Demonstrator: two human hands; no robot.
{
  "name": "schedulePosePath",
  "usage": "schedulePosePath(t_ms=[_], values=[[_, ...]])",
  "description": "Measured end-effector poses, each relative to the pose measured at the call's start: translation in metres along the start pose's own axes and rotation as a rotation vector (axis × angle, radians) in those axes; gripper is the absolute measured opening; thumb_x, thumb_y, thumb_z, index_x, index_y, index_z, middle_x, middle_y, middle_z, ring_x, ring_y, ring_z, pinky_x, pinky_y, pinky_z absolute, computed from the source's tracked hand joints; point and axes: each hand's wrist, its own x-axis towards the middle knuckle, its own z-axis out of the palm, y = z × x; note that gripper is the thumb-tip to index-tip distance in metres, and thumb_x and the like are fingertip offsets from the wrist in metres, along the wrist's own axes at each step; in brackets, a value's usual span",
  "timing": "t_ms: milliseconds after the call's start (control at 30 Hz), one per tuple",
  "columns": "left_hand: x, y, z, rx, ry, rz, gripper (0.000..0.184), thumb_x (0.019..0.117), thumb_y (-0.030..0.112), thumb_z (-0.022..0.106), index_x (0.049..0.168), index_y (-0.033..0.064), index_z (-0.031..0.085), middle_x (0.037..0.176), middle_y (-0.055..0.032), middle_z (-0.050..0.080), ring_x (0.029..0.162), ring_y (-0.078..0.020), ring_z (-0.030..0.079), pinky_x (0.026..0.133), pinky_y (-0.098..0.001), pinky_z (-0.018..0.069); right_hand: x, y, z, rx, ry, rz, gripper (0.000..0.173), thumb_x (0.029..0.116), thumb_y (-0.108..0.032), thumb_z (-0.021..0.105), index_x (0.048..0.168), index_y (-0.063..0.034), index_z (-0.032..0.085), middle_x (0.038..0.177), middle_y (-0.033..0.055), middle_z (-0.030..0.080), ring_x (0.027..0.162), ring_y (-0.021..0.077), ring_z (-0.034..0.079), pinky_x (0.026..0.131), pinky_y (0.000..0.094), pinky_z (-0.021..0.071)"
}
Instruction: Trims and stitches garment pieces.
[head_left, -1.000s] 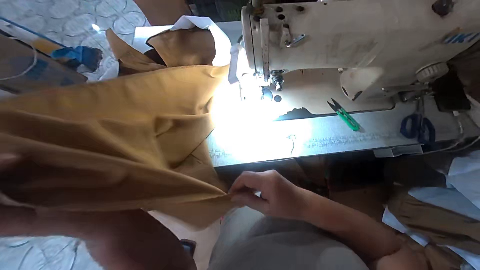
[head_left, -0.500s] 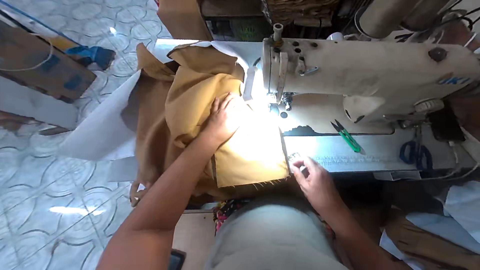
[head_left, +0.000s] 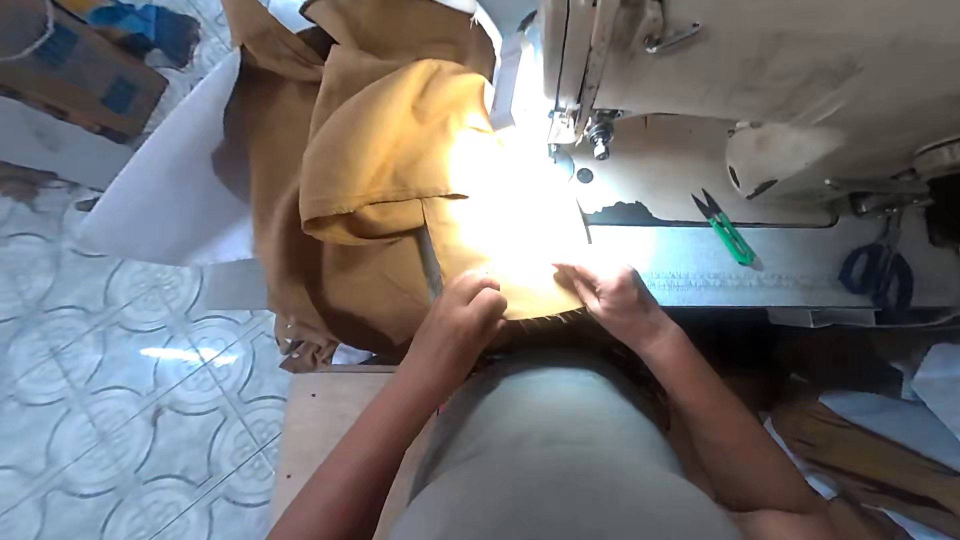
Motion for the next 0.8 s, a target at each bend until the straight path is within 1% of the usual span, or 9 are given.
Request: schedulePosePath(t_ms=[100, 233, 300, 400, 467, 533, 667, 733, 800], values=[[-0.002, -0.004, -0.007, -0.103, 0.021, -0.029, 0.021, 0.1031, 0.020, 0.058, 0.104, 0.0067, 0.074, 0.121, -0.0082, 0.071, 0.131, -0.0239, 0.059, 0.111, -0.0414, 0.0483, 0.001, -0.001, -0.006, 0.080, -0.078, 0.007, 0.025, 0.1015, -0.021, 0.060, 0.113, -0.0063, 0.077, 0.116, 0.0084, 0.074, 0.112, 0.0198, 0.068, 0.101, 0.0355, 0.0534], [0.000, 0.001, -0.008, -0.134, 0.040, -0.063, 0.024, 0.1035, 0.018, 0.054, 0.107, 0.0046, 0.074, 0.121, -0.0078, 0.072, 0.131, -0.0224, 0.059, 0.112, -0.0414, 0.0472, -0.003, -0.003, -0.007, 0.103, -0.115, -0.015, 0.043, 0.0894, -0.046, 0.074, 0.106, -0.0064, 0.076, 0.119, 0.0085, 0.072, 0.116, 0.0200, 0.065, 0.101, 0.0367, 0.0524], [0.002, 0.008, -0.004, -0.122, 0.094, -0.132, 0.016, 0.0970, 0.010, 0.060, 0.106, 0.0052, 0.072, 0.119, -0.0083, 0.073, 0.128, -0.0232, 0.062, 0.108, -0.0423, 0.0507, -0.004, -0.005, -0.004, 0.075, -0.089, -0.011, 0.038, 0.0885, -0.042, 0.076, 0.104, -0.0072, 0.077, 0.117, 0.0082, 0.073, 0.113, 0.0204, 0.066, 0.099, 0.0357, 0.0531], [0.003, 0.013, 0.001, -0.134, 0.153, -0.192, 0.012, 0.0923, 0.007, 0.067, 0.104, 0.0047, 0.070, 0.119, -0.0093, 0.073, 0.123, -0.0237, 0.065, 0.102, -0.0440, 0.0541, -0.004, -0.009, 0.002, 0.026, -0.028, -0.013, 0.021, 0.0980, -0.024, 0.066, 0.100, -0.0069, 0.078, 0.112, 0.0075, 0.075, 0.109, 0.0199, 0.068, 0.097, 0.0342, 0.0540], [0.003, 0.013, 0.001, -0.146, 0.159, -0.195, 0.010, 0.0970, 0.014, 0.066, 0.103, 0.0060, 0.070, 0.117, -0.0069, 0.073, 0.124, -0.0217, 0.064, 0.104, -0.0425, 0.0529, -0.003, -0.011, 0.005, 0.012, -0.004, -0.017, 0.021, 0.1003, -0.018, 0.062, 0.096, -0.0055, 0.078, 0.110, 0.0079, 0.075, 0.108, 0.0199, 0.069, 0.098, 0.0342, 0.0542], [0.003, 0.014, 0.000, -0.139, 0.153, -0.214, 0.021, 0.1028, 0.024, 0.060, 0.106, 0.0062, 0.071, 0.116, -0.0079, 0.073, 0.120, -0.0201, 0.066, 0.102, -0.0399, 0.0540, -0.003, -0.012, 0.006, -0.010, 0.000, -0.013, 0.019, 0.0989, -0.018, 0.063, 0.096, -0.0051, 0.077, 0.110, 0.0083, 0.075, 0.107, 0.0207, 0.069, 0.096, 0.0353, 0.0547], [0.008, 0.018, 0.001, -0.046, 0.143, -0.233, 0.023, 0.1051, 0.022, 0.055, 0.109, 0.0028, 0.067, 0.108, -0.0129, 0.070, 0.096, -0.0226, 0.070, 0.085, -0.0411, 0.0585, -0.002, -0.016, 0.009, -0.059, 0.011, 0.023, 0.013, 0.0906, -0.008, 0.068, 0.100, -0.0041, 0.077, 0.112, 0.0103, 0.074, 0.109, 0.0247, 0.069, 0.098, 0.0386, 0.0551], [0.010, 0.019, 0.008, 0.011, 0.138, -0.185, 0.021, 0.1001, 0.017, 0.061, 0.110, 0.0010, 0.070, 0.111, -0.0167, 0.071, 0.110, -0.0342, 0.068, 0.096, -0.0538, 0.0544, 0.000, -0.021, 0.011, -0.112, 0.012, 0.052, 0.014, 0.0883, -0.007, 0.072, 0.101, -0.0049, 0.077, 0.115, 0.0100, 0.074, 0.110, 0.0257, 0.069, 0.098, 0.0410, 0.0559], [0.010, 0.016, 0.018, 0.064, 0.177, -0.137, 0.020, 0.0929, 0.014, 0.068, 0.109, 0.0036, 0.072, 0.112, -0.0159, 0.073, 0.119, -0.0389, 0.065, 0.101, -0.0597, 0.0500, -0.001, -0.027, 0.012, -0.208, 0.001, 0.079, 0.014, 0.0916, -0.011, 0.071, 0.103, -0.0069, 0.077, 0.116, 0.0093, 0.074, 0.111, 0.0272, 0.070, 0.097, 0.0442, 0.0564]])
